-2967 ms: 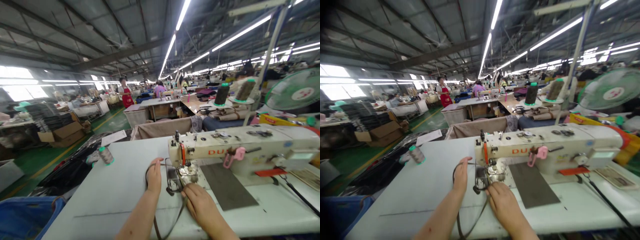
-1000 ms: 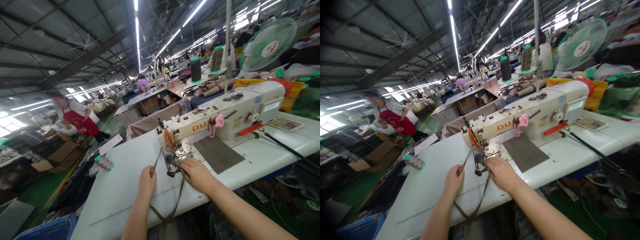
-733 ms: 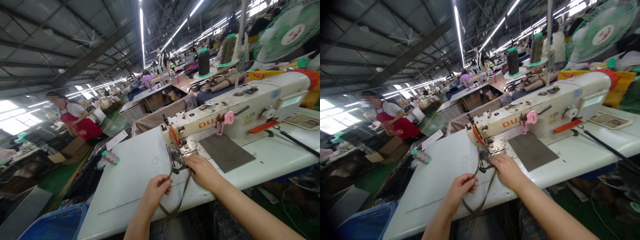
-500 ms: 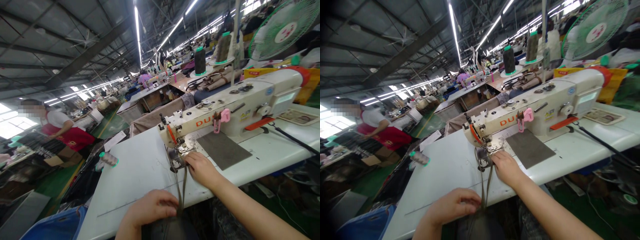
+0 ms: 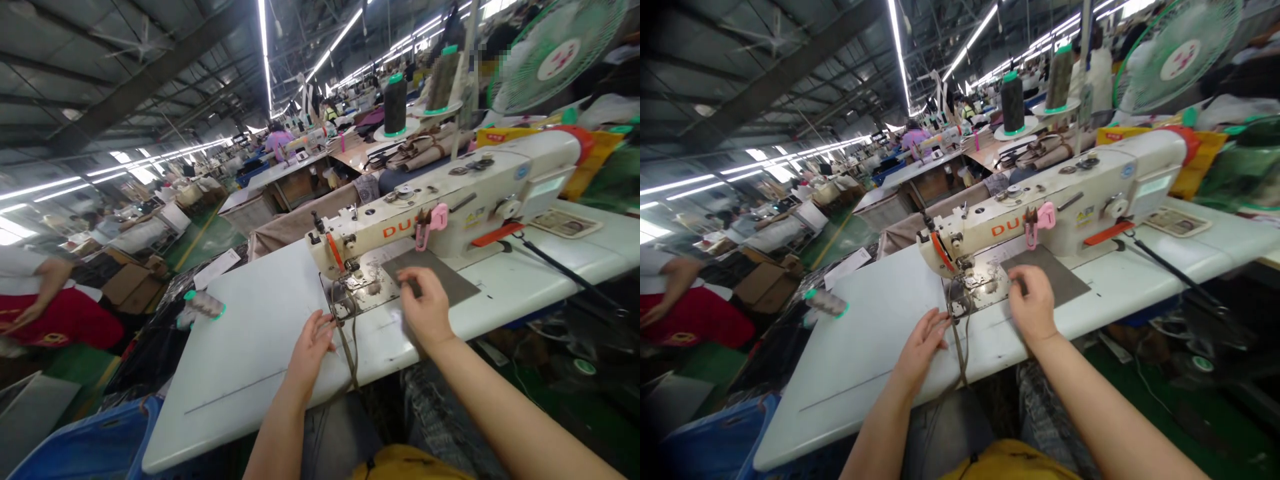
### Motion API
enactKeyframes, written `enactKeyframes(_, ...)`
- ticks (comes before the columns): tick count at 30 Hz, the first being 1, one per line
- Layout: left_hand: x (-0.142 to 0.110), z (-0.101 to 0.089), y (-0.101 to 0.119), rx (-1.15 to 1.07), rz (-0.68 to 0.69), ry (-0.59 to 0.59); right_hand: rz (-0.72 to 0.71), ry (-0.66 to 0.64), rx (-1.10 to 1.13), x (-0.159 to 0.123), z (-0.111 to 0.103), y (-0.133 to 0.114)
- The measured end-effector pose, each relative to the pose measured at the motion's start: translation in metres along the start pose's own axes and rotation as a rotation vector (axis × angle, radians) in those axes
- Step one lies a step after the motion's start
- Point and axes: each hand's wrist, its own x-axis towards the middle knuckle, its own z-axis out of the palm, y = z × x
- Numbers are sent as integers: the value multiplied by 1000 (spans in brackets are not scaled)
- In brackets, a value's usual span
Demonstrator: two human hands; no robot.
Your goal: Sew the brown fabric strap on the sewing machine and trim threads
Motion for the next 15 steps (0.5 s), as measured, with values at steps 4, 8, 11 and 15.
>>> enactKeyframes(4,-8,8,5,-53,-70,-141,206,255,-40,24,-19,23)
enactKeyframes(8,-10,14,14,-35,-100,-239,321,61,216,54,-22,31)
enactKeyframes(11,-14,15,17,-4,-107,-235,350,-42,339,69,-18,24)
enactKeyframes(15,-22,12,18,18,-125,-274,389,-79,380,78,-13,16)
